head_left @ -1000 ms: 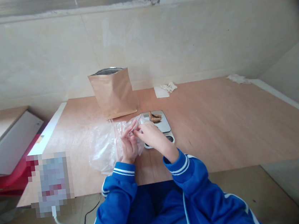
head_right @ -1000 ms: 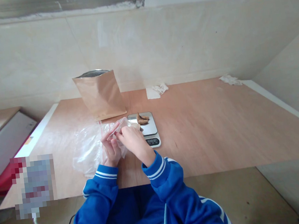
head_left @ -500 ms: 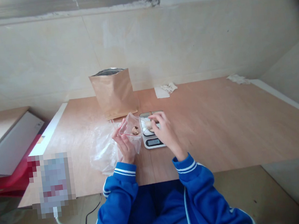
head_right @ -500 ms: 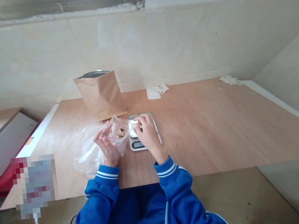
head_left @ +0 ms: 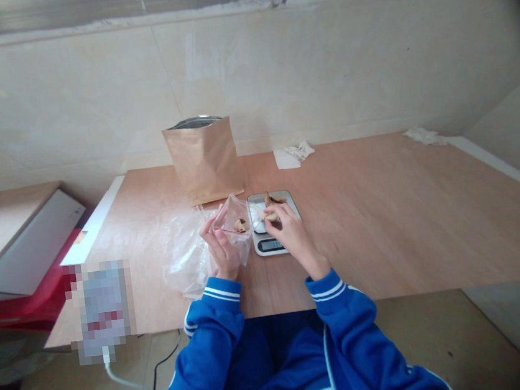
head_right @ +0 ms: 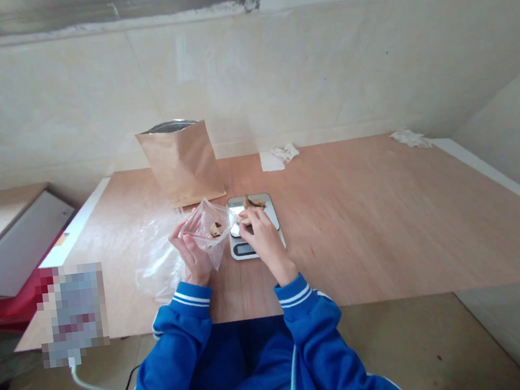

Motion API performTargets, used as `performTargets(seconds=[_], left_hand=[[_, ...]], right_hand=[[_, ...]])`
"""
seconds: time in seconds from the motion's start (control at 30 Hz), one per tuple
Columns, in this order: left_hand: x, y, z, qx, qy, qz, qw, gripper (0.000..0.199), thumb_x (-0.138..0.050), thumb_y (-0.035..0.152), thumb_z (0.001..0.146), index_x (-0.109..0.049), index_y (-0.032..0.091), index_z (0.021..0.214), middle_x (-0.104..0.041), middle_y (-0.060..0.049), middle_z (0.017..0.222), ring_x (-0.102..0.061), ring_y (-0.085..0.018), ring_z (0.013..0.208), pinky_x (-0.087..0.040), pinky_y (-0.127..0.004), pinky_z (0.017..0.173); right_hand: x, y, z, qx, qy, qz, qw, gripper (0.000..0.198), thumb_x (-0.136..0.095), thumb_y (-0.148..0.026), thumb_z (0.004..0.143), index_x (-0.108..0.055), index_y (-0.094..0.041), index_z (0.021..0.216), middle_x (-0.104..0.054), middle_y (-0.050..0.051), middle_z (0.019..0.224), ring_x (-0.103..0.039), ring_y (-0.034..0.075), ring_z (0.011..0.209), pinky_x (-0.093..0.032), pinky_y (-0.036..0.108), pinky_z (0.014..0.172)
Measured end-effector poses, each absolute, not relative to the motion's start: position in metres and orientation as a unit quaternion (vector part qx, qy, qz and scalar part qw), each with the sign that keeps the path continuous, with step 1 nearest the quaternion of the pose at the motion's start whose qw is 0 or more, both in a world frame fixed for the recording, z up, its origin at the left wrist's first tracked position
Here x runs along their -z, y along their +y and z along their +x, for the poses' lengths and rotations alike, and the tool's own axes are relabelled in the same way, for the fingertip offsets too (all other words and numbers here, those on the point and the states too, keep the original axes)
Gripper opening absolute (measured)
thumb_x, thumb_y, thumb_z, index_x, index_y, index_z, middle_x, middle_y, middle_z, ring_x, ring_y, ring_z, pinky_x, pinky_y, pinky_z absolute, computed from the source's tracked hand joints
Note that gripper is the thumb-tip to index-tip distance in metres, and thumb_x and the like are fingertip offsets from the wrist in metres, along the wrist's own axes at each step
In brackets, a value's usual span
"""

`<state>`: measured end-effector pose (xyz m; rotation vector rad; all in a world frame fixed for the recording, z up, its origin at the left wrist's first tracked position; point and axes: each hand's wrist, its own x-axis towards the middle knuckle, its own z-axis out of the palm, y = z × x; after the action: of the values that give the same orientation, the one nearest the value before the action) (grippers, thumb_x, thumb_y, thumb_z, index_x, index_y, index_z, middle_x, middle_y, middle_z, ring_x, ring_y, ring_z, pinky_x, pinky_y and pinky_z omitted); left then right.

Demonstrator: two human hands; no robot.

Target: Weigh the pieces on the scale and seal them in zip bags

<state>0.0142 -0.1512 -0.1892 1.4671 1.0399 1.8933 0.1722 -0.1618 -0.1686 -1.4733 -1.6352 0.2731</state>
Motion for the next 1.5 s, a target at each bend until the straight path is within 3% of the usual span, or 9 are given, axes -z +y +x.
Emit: performTargets(seconds=[0.13, 0.33, 0.57, 0.73, 0.83, 1.1, 1.27, 1.37, 1.5], left_hand=[[0.187, -0.152, 0.014, -0.702, 0.403, 0.537, 0.239, 0.034, -0.031, 0.044, 0.098, -0.039, 0.02, 0.12, -0.059, -0.017, 0.129, -0.057, -0.022, 0.122, -0.041, -0.045, 0.105], [0.186, -0.152, 0.015, -0.704, 0.402, 0.537, 0.232, 0.035, -0.031, 0.046, 0.098, -0.041, 0.019, 0.119, -0.06, -0.015, 0.127, -0.058, -0.023, 0.119, -0.042, -0.045, 0.103], [0.188, -0.15, 0.017, -0.715, 0.353, 0.549, 0.249, 0.036, -0.033, 0.045, 0.097, -0.037, 0.017, 0.118, -0.055, -0.022, 0.132, -0.056, -0.024, 0.123, -0.04, -0.046, 0.106], [0.19, -0.148, 0.017, -0.708, 0.352, 0.558, 0.251, 0.037, -0.035, 0.048, 0.097, -0.038, 0.017, 0.116, -0.059, -0.021, 0.126, -0.059, -0.024, 0.118, -0.043, -0.047, 0.104], [0.187, -0.147, 0.019, -0.721, 0.363, 0.533, 0.254, 0.039, -0.034, 0.051, 0.096, -0.037, 0.017, 0.115, -0.059, -0.021, 0.127, -0.059, -0.024, 0.119, -0.042, -0.047, 0.105], [0.171, -0.15, 0.026, -0.78, 0.336, 0.426, 0.312, 0.028, -0.033, 0.043, 0.098, -0.035, 0.018, 0.111, -0.058, -0.021, 0.126, -0.059, -0.024, 0.119, -0.041, -0.049, 0.106], [0.165, -0.153, 0.032, -0.8, 0.339, 0.377, 0.321, 0.023, -0.032, 0.04, 0.097, -0.036, 0.02, 0.107, -0.062, -0.016, 0.119, -0.062, -0.022, 0.113, -0.043, -0.049, 0.103], [0.166, -0.156, 0.031, -0.803, 0.344, 0.368, 0.319, 0.022, -0.03, 0.04, 0.097, -0.037, 0.02, 0.107, -0.061, -0.016, 0.121, -0.061, -0.021, 0.114, -0.043, -0.048, 0.103], [0.169, -0.162, 0.028, -0.798, 0.328, 0.361, 0.354, 0.021, -0.032, 0.039, 0.098, -0.039, 0.023, 0.108, -0.062, -0.013, 0.123, -0.062, -0.021, 0.113, -0.043, -0.049, 0.103]], right_hand=[[0.141, -0.164, 0.167, -0.166, -0.597, -0.587, 0.521, 0.018, -0.057, -0.035, 0.085, -0.066, -0.02, 0.089, -0.067, 0.007, 0.093, -0.065, 0.02, 0.082, -0.054, 0.033, 0.076], [0.094, -0.168, 0.151, -0.266, -0.565, -0.502, 0.598, 0.024, -0.056, -0.042, 0.087, -0.065, -0.021, 0.096, -0.07, 0.004, 0.096, -0.065, 0.016, 0.081, -0.053, 0.027, 0.074], [0.099, -0.156, 0.129, -0.263, -0.682, -0.509, 0.455, 0.013, -0.058, -0.032, 0.088, -0.066, -0.022, 0.089, -0.071, 0.001, 0.088, -0.066, 0.017, 0.081, -0.048, 0.027, 0.072], [0.114, -0.154, 0.11, -0.242, -0.731, -0.545, 0.332, 0.014, -0.059, -0.027, 0.089, -0.064, -0.018, 0.098, -0.071, 0.009, 0.093, -0.067, 0.023, 0.086, -0.048, 0.031, 0.073], [0.11, -0.158, 0.104, -0.198, -0.743, -0.541, 0.342, 0.017, -0.053, -0.028, 0.093, -0.061, -0.018, 0.103, -0.068, 0.01, 0.101, -0.064, 0.022, 0.091, -0.048, 0.033, 0.081], [0.11, -0.137, 0.156, -0.029, -0.648, -0.585, 0.487, 0.025, -0.039, -0.021, 0.095, -0.061, -0.02, 0.107, -0.058, 0.01, 0.114, -0.05, 0.022, 0.117, -0.035, 0.038, 0.105], [0.152, -0.118, 0.193, -0.034, -0.674, -0.625, 0.392, 0.03, -0.049, -0.023, 0.091, -0.062, -0.018, 0.117, -0.05, 0.015, 0.132, -0.04, 0.03, 0.129, -0.033, 0.047, 0.107], [0.176, -0.117, 0.198, -0.079, -0.708, -0.61, 0.347, 0.034, -0.053, -0.024, 0.088, -0.061, -0.018, 0.121, -0.057, 0.015, 0.121, -0.047, 0.029, 0.121, -0.038, 0.046, 0.103], [0.187, -0.12, 0.196, -0.095, -0.702, -0.601, 0.371, 0.03, -0.054, -0.021, 0.087, -0.063, -0.019, 0.115, -0.061, 0.013, 0.111, -0.055, 0.026, 0.11, -0.043, 0.042, 0.097]])
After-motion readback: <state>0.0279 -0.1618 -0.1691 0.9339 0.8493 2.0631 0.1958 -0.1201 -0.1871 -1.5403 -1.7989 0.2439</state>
